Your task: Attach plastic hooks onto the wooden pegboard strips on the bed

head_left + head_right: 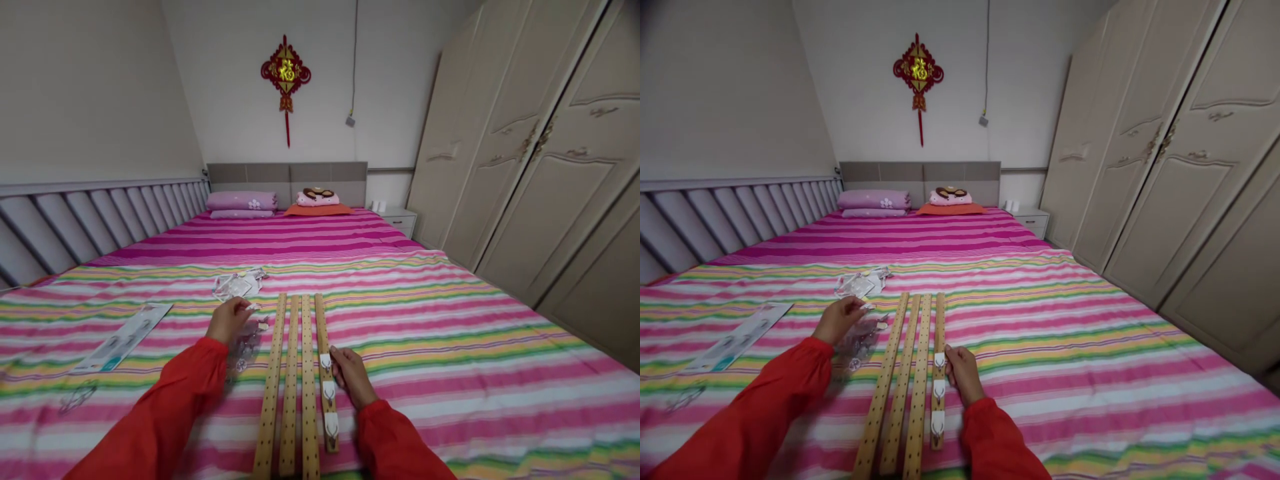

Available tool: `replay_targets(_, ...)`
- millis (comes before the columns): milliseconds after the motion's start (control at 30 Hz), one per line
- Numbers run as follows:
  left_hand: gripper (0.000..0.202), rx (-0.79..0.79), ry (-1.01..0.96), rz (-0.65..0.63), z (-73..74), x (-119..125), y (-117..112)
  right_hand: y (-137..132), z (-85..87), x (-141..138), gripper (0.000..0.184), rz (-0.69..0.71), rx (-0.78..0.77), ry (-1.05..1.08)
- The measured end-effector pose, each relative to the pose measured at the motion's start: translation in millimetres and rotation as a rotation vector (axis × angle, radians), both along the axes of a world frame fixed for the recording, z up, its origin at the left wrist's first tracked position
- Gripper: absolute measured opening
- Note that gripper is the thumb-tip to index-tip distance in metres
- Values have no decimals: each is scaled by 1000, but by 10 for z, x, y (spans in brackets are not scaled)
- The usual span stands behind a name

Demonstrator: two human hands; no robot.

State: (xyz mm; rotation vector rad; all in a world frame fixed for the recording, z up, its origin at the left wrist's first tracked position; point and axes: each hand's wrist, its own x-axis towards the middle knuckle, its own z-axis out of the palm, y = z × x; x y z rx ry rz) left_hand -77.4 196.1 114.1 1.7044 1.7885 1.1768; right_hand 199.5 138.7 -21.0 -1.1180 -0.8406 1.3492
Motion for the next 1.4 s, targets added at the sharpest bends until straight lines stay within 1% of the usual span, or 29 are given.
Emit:
replay_targets(67,38,-37,-379,-92,-40,146,-174,-7,-2,-3,43,-11,16,14)
replay_targets(133,47,-75,-591,-130,-98,323,-375,-23,9,-2,40,-30,21,28)
replay_targets(267,48,-148,-854,-181,-226,696,-787,-80,58,22,34,-57,24,85)
replay_targets(333,47,-159,-988,-157,-295,864,-954,-130,103,37,32,-87,31,114)
replay_targets(400,47,-180,-1080,-123,-372,1002,-1072,-208,178,36,30,-118,50,119)
replay_targets(467,45,-185,-1090,-114,-444,1107,-1140,-319,293,5,28,-102,94,107)
replay_targets(567,41,-162,-994,-149,-513,1216,-1185,-510,508,-98,29,21,180,95)
replay_targets(633,39,-125,-930,-155,-526,1276,-1207,-616,633,-182,34,73,183,90)
replay_targets(733,37,-65,-902,-136,-532,1364,-1249,-697,728,-280,39,66,165,71)
replay_targets(833,37,-68,-925,-139,-555,1429,-1294,-704,726,-304,37,28,162,82)
replay_targets(1000,42,-174,-985,-199,-607,1473,-1341,-673,710,-232,33,36,160,68)
replay_targets(1100,51,-230,-1071,-189,-626,1475,-1338,-669,709,-189,25,-19,221,8)
replay_targets(1167,51,-265,-1121,-158,-632,1463,-1323,-674,695,-172,21,-44,283,-32)
replay_targets(1267,46,-308,-1163,-135,-630,1424,-1289,-688,656,-152,19,21,302,-22)
replay_targets(1400,42,-393,-1193,-120,-637,1373,-1239,-691,615,-106,25,105,216,79)
